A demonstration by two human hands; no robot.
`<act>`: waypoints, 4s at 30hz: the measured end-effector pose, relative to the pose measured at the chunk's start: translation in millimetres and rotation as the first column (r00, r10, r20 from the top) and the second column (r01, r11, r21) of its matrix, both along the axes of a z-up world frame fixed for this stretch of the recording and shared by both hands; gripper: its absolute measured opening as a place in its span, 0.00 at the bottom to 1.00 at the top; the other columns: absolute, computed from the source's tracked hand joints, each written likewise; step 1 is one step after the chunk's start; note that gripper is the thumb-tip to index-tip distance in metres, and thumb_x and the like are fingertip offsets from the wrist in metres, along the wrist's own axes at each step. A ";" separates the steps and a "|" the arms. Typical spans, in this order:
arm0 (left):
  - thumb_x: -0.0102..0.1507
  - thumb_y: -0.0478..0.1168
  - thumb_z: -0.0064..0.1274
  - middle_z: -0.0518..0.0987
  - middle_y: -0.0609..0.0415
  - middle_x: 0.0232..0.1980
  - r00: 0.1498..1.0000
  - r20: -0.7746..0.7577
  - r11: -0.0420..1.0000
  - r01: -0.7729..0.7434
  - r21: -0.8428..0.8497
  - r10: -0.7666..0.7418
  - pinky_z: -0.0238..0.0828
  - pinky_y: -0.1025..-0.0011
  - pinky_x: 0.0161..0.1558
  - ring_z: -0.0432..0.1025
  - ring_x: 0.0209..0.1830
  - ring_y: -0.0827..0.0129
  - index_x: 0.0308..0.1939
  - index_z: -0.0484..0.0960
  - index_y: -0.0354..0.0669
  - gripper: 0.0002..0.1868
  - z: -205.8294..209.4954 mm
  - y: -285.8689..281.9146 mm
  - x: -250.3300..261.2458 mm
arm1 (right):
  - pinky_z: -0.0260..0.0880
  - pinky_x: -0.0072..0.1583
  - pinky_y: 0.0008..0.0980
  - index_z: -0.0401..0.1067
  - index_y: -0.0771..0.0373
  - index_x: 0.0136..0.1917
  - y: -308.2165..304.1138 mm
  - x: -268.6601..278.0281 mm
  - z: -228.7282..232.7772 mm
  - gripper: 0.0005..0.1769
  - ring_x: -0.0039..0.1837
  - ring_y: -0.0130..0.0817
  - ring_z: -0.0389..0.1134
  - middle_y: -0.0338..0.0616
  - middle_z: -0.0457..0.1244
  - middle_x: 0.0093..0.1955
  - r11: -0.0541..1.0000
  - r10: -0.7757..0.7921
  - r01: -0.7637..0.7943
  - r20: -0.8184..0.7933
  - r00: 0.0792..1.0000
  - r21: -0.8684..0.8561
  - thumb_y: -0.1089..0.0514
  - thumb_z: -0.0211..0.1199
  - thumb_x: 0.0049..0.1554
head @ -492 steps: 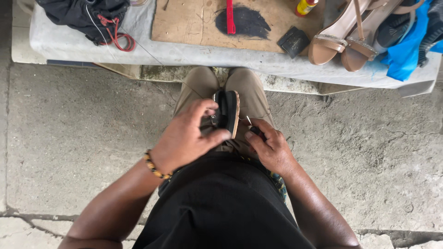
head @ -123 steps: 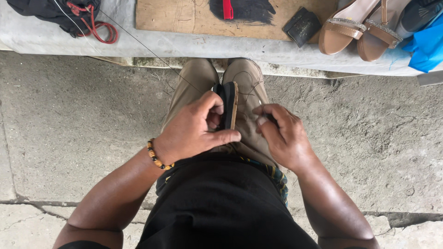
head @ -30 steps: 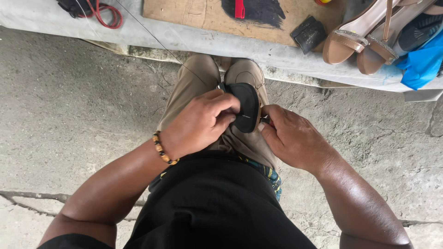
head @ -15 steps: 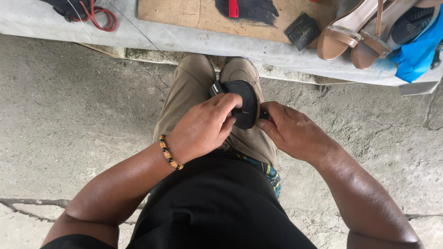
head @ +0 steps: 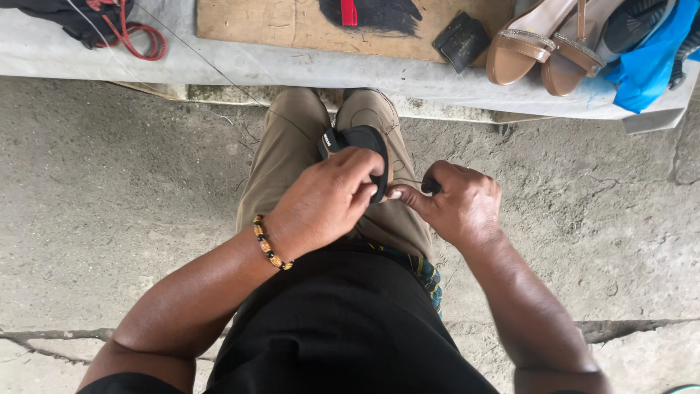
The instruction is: The person sits on the ground and sews the sole of a black slip-on shoe using a needle and thread. They repeatedly push the needle through the sole and pull the thread to secure the stitching.
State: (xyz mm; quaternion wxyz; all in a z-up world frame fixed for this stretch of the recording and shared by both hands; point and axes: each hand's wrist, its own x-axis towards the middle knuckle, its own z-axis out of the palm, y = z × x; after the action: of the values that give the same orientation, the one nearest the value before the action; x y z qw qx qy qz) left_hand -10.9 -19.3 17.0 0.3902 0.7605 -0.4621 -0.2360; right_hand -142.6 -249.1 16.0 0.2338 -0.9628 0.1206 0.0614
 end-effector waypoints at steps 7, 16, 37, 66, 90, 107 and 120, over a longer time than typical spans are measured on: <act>0.67 0.35 0.73 0.80 0.47 0.43 0.961 0.002 0.960 -0.275 -0.051 0.276 0.85 0.53 0.34 0.84 0.36 0.44 0.55 0.81 0.45 0.17 0.2 23.4 5.9 | 0.76 0.45 0.43 0.78 0.62 0.61 34.7 -11.3 -13.6 0.23 0.44 0.45 0.75 0.54 0.72 0.42 0.600 -0.180 0.189 -0.099 0.979 0.777 0.42 0.71 0.64; 0.70 0.36 0.67 0.84 0.43 0.34 0.977 -0.056 0.978 -0.206 -0.041 0.204 0.82 0.53 0.34 0.84 0.33 0.45 0.60 0.91 0.47 0.14 16.8 40.6 19.2 | 0.77 0.38 0.38 0.80 0.69 0.68 27.9 -2.6 -14.7 0.19 0.36 0.42 0.75 0.57 0.72 0.39 0.716 -0.137 0.004 0.135 0.981 0.698 0.59 0.65 0.68; 0.74 0.35 0.59 0.93 0.42 0.50 0.976 -0.120 0.982 -0.172 0.072 0.180 0.88 0.58 0.42 0.87 0.42 0.50 0.69 0.89 0.48 0.19 25.9 48.8 24.8 | 0.80 0.47 0.40 0.84 0.63 0.61 16.1 -11.3 6.2 0.11 0.47 0.44 0.75 0.52 0.73 0.47 0.681 -0.102 -0.195 0.355 0.929 0.706 0.62 0.65 0.68; 0.72 0.42 0.70 0.74 0.60 0.45 0.959 -0.270 0.984 -0.126 -0.124 0.089 0.73 0.76 0.40 0.68 0.37 0.77 0.35 0.81 0.49 0.14 17.2 68.9 30.4 | 0.75 0.48 0.34 0.55 0.41 1.03 -51.9 -80.7 8.0 0.51 0.50 0.31 0.65 0.45 0.72 0.63 -0.096 -0.607 -0.466 0.320 0.727 0.879 0.43 0.75 0.75; 0.68 0.59 0.76 0.84 0.44 0.28 0.948 0.103 0.948 -0.310 0.071 0.302 0.80 0.57 0.32 0.83 0.26 0.48 0.42 0.79 0.42 0.27 -3.2 48.1 21.9 | 0.74 0.40 0.47 0.78 0.61 0.44 54.1 13.6 -32.9 0.13 0.39 0.62 0.75 0.55 0.67 0.33 0.870 -0.072 -0.107 0.340 0.938 0.481 0.55 0.67 0.71; 0.66 0.37 0.70 0.90 0.29 0.59 0.969 -0.148 0.980 -0.198 -0.002 0.196 0.88 0.46 0.47 0.88 0.49 0.33 0.80 0.74 0.46 0.37 30.5 27.4 41.6 | 0.84 0.39 0.35 0.80 0.74 0.69 37.8 11.6 10.6 0.21 0.37 0.37 0.81 0.57 0.77 0.40 0.653 -0.145 -0.045 0.183 0.972 0.756 0.63 0.71 0.64; 0.62 0.40 0.81 0.79 0.48 0.38 0.782 -0.532 0.895 -0.436 -0.096 0.324 0.85 0.68 0.34 0.80 0.35 0.66 0.54 0.76 0.37 0.28 -11.8 44.2 48.8 | 0.84 0.54 0.45 0.82 0.60 0.62 29.3 40.0 -2.7 0.15 0.51 0.50 0.83 0.53 0.77 0.45 0.776 -0.068 -0.099 0.240 0.968 0.623 0.58 0.78 0.62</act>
State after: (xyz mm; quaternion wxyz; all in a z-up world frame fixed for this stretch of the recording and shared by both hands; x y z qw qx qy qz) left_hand 37.9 24.9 5.2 0.6159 0.7036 -0.2030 -0.2904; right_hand -102.6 -219.7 13.4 0.5550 -0.8298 0.0548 -0.0209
